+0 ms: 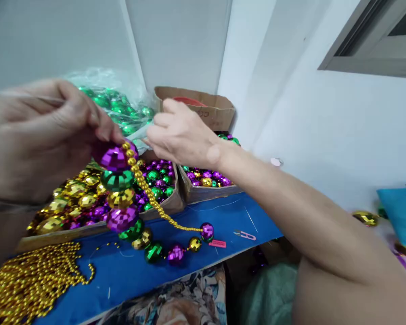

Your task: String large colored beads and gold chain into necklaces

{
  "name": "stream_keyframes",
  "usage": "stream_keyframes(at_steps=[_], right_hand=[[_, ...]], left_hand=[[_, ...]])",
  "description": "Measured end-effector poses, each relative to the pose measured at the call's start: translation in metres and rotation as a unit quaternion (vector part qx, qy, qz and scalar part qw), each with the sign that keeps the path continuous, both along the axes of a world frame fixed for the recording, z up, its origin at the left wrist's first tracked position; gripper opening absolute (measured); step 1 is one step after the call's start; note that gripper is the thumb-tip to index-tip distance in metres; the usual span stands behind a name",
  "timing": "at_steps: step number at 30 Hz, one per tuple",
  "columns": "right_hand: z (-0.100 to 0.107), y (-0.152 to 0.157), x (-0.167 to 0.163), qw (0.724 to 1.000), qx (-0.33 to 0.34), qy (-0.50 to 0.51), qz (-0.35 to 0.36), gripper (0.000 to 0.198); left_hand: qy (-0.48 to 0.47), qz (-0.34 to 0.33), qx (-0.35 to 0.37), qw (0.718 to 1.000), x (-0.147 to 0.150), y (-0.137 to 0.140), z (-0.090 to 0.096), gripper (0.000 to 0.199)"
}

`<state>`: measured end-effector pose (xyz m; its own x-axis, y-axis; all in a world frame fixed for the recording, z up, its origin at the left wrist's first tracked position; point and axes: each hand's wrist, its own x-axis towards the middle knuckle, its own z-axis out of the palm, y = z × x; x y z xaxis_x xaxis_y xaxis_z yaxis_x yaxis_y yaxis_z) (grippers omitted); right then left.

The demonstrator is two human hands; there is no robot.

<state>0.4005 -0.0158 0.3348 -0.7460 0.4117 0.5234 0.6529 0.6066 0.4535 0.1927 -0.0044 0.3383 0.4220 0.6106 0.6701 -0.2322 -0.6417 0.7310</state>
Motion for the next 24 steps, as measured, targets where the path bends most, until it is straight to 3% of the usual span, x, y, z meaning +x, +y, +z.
stream_keyframes(at_steps=[5, 12, 16, 24], right_hand=[[-0.042, 0.007, 0.011, 0.999, 0.010, -0.032, 0.002, 0.044], [-0.077, 0.009, 0.019, 0.994, -0.085, -0.055, -0.037, 0.046], [-0.088, 0.009, 0.023, 0.986, -0.136, -0.069, -0.067, 0.046], [-0.094, 0.010, 0.033, 0.985, -0.149, -0.059, -0.067, 0.047]], left_hand=[[0.056, -0.025, -0.009, 0.998, -0.004, 0.009, -0.030, 0.019], [0.175, 0.043, 0.062, 0.982, 0.001, 0.007, -0.056, 0.023], [0.214, 0.074, 0.094, 0.970, 0.012, 0.006, -0.062, 0.020], [0.196, 0.082, 0.085, 0.973, 0.021, 0.013, -0.073, 0.022]])
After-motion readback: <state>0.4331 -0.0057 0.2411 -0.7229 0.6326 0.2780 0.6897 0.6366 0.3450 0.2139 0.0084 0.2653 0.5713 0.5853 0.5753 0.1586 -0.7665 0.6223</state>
